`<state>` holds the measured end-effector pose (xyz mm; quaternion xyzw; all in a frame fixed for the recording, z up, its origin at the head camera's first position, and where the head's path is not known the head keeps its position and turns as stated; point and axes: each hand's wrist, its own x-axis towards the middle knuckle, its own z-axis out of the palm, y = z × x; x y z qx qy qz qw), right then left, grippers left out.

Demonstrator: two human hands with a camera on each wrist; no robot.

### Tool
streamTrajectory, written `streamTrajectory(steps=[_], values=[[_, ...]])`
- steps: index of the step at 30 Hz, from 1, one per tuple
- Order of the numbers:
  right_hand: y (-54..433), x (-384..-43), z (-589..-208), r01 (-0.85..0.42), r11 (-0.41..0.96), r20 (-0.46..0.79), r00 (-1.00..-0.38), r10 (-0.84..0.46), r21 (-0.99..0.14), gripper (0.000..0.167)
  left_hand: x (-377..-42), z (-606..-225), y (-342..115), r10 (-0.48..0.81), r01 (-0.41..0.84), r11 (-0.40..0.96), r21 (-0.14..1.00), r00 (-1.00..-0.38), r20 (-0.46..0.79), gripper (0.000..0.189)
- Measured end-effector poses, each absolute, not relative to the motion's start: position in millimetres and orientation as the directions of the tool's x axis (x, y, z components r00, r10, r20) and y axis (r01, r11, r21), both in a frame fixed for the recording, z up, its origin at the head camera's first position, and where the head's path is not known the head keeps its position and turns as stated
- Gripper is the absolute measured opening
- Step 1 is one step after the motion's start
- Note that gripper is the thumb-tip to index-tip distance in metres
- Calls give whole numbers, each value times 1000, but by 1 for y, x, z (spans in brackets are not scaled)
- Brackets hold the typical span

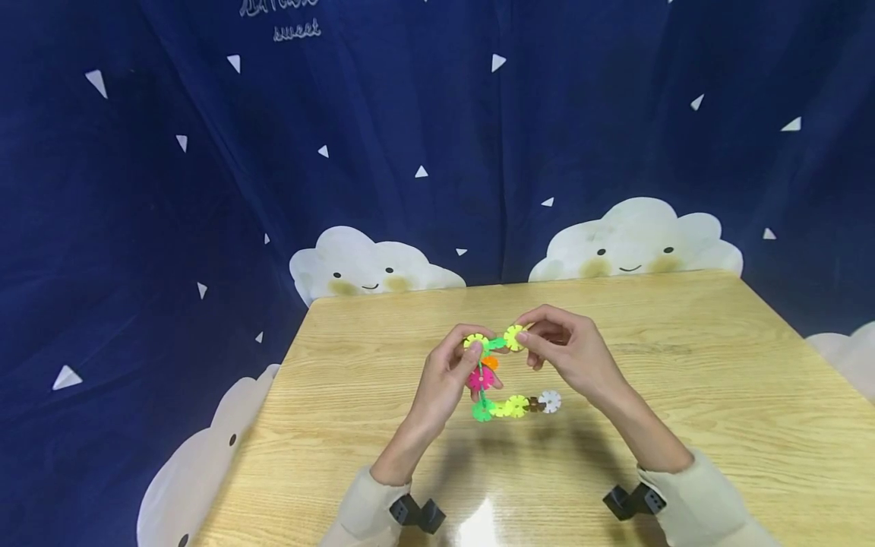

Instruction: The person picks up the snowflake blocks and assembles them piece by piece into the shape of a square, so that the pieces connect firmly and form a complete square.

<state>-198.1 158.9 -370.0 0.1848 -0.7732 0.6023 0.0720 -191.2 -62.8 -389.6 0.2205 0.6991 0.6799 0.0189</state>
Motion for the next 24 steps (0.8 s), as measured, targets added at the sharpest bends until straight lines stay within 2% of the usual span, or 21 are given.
streamTrajectory(steps=[7,17,24], values=[[156,-196,-371,-406,222,366,-909,-201,-887,12,-190,-390,-61,338,298,-45,953,-894,296,26],[147,-193,-371,-392,141,369,-915,-164,-909,7,-189,-390,-56,299,301,-103,948,-900,318,21],[144,-192,-371,-424,91,407,-899,-163,-901,5,-189,-391,-54,287,312,-136,940,-896,338,24]])
